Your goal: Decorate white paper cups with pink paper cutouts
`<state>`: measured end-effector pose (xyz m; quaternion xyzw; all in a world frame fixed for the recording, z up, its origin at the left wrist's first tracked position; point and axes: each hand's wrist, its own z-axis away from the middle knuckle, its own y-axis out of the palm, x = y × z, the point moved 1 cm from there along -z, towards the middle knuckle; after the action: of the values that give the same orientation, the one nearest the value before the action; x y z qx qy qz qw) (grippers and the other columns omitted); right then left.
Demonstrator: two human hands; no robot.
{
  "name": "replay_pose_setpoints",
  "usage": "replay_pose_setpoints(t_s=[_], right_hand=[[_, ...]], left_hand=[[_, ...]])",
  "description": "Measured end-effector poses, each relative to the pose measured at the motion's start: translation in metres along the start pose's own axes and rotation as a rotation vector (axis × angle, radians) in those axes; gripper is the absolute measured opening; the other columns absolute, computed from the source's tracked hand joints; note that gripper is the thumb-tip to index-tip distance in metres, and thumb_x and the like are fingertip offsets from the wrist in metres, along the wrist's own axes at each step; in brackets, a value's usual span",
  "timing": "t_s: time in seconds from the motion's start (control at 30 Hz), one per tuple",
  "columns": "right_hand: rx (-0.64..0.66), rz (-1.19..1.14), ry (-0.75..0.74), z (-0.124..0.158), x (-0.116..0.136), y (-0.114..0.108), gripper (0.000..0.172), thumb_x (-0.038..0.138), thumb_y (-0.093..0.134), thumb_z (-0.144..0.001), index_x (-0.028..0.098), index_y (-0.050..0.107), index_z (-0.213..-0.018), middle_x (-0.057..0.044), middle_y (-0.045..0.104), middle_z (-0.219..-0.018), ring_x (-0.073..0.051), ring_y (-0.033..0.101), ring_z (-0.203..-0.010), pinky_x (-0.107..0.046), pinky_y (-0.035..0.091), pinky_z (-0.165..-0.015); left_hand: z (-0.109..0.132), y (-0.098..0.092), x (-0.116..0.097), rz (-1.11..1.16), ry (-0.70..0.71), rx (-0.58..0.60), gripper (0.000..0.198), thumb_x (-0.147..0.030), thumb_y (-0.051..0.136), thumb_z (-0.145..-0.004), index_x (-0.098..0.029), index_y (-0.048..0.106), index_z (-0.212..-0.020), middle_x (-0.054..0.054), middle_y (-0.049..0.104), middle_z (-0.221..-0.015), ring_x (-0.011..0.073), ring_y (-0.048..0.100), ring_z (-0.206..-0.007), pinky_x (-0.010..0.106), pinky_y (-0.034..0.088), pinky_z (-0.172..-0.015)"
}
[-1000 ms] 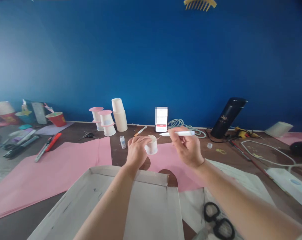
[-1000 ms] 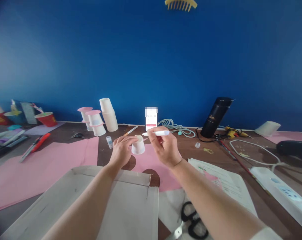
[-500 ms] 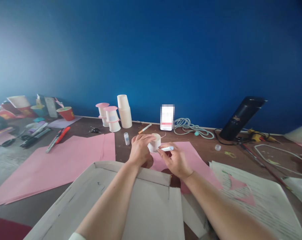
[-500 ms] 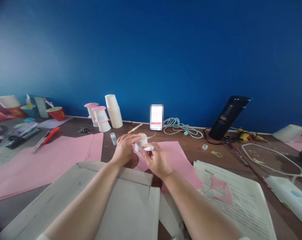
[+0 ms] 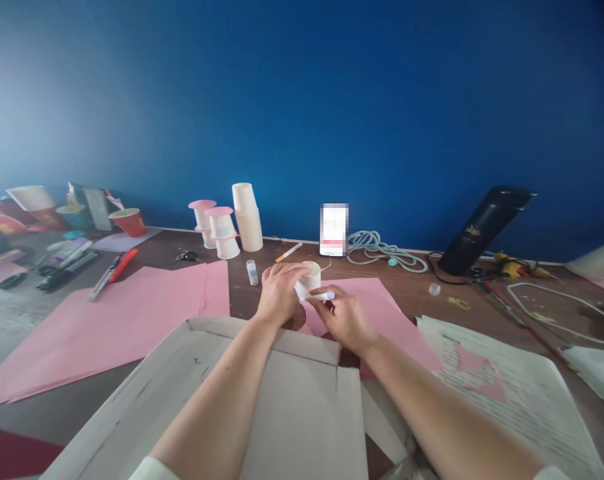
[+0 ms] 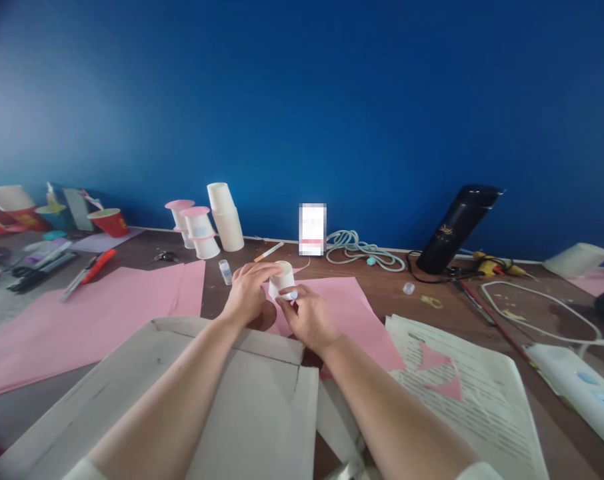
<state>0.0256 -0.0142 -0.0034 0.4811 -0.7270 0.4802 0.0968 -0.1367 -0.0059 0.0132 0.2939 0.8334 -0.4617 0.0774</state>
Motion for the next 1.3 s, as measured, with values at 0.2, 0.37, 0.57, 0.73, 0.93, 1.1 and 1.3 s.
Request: replay_pose_setpoints(t_s=[0.2, 0.37, 0.57, 0.73, 0.93, 1.1, 1.3], right_hand=[[0.017, 0.012, 0.03, 0.0, 0.001, -0.0003, 0.019, 0.033, 0.054, -0.088, 0.021, 0.067, -0.095, -0.005, 0.069, -0.097, -0.017, 0.065, -0.08, -0.028, 0.049, -0.072], [0.034, 0.024, 0.035, 0.0002, 0.0023, -0.0011, 0.02, 0.033, 0.054, -0.088, 0.021, 0.067, -0.097, -0.005, 0.069, -0.098, -0.018, 0.065, -0.083, -0.028, 0.049, -0.073], [0.044, 0.038, 0.032, 0.0002, 0.002, -0.0001, 0.021, 0.032, 0.053, -0.089, 0.021, 0.067, -0.099, -0.005, 0.069, -0.099, -0.018, 0.065, -0.083, -0.029, 0.049, -0.074], [0.059, 0.047, 0.046, -0.0002, 0.0022, -0.0008, 0.021, 0.032, 0.053, -0.088, 0.021, 0.067, -0.098, -0.005, 0.069, -0.1, -0.018, 0.065, -0.082, -0.028, 0.049, -0.072], [0.061, 0.032, 0.048, 0.0008, -0.0003, -0.0008, 0.021, 0.033, 0.053, -0.088, 0.022, 0.066, -0.099, -0.005, 0.069, -0.098, -0.017, 0.065, -0.076, -0.028, 0.048, -0.07], [0.054, 0.044, 0.056, 0.0008, -0.0016, -0.002, 0.021, 0.033, 0.051, -0.089, 0.021, 0.066, -0.098, -0.005, 0.068, -0.099, -0.016, 0.065, -0.074, -0.026, 0.047, -0.065], [0.028, 0.067, 0.07, 0.0001, -0.0002, -0.0063, 0.018, 0.031, 0.053, -0.087, 0.021, 0.067, -0.094, -0.004, 0.069, -0.097, -0.017, 0.065, -0.08, -0.026, 0.047, -0.07]], left_hand=[[-0.0006, 0.0015, 0.001, -0.008, 0.0, 0.003, 0.051, 0.001, 0.044, -0.07, -0.027, 0.064, -0.109, -0.003, 0.063, -0.121, 0.0213, 0.049, -0.111, 0.041, 0.033, -0.096], [-0.0006, 0.001, 0.0008, -0.005, 0.01, -0.007, 0.051, 0.001, 0.045, -0.071, -0.027, 0.064, -0.108, -0.002, 0.064, -0.12, 0.021, 0.05, -0.11, 0.041, 0.033, -0.095], [-0.0003, 0.0017, 0.0008, -0.011, 0.004, -0.004, 0.051, 0.002, 0.045, -0.07, -0.027, 0.064, -0.108, -0.003, 0.064, -0.12, 0.0209, 0.049, -0.111, 0.041, 0.032, -0.096], [-0.0005, 0.0026, 0.0007, -0.014, -0.002, -0.011, 0.05, 0.002, 0.041, -0.074, -0.027, 0.065, -0.107, -0.003, 0.064, -0.12, 0.0203, 0.05, -0.111, 0.04, 0.033, -0.095], [-0.0007, 0.0026, 0.001, -0.009, -0.004, -0.015, 0.049, 0.0, 0.039, -0.076, -0.028, 0.065, -0.108, -0.003, 0.064, -0.12, 0.02, 0.049, -0.112, 0.04, 0.032, -0.096], [-0.001, 0.0028, 0.0008, -0.007, -0.008, -0.01, 0.049, -0.001, 0.04, -0.075, -0.028, 0.065, -0.108, -0.003, 0.064, -0.12, 0.0197, 0.049, -0.112, 0.04, 0.032, -0.096], [-0.0013, 0.0025, -0.0001, -0.01, -0.016, -0.011, 0.049, -0.002, 0.039, -0.075, -0.029, 0.065, -0.107, -0.004, 0.064, -0.12, 0.0196, 0.05, -0.112, 0.04, 0.033, -0.097]])
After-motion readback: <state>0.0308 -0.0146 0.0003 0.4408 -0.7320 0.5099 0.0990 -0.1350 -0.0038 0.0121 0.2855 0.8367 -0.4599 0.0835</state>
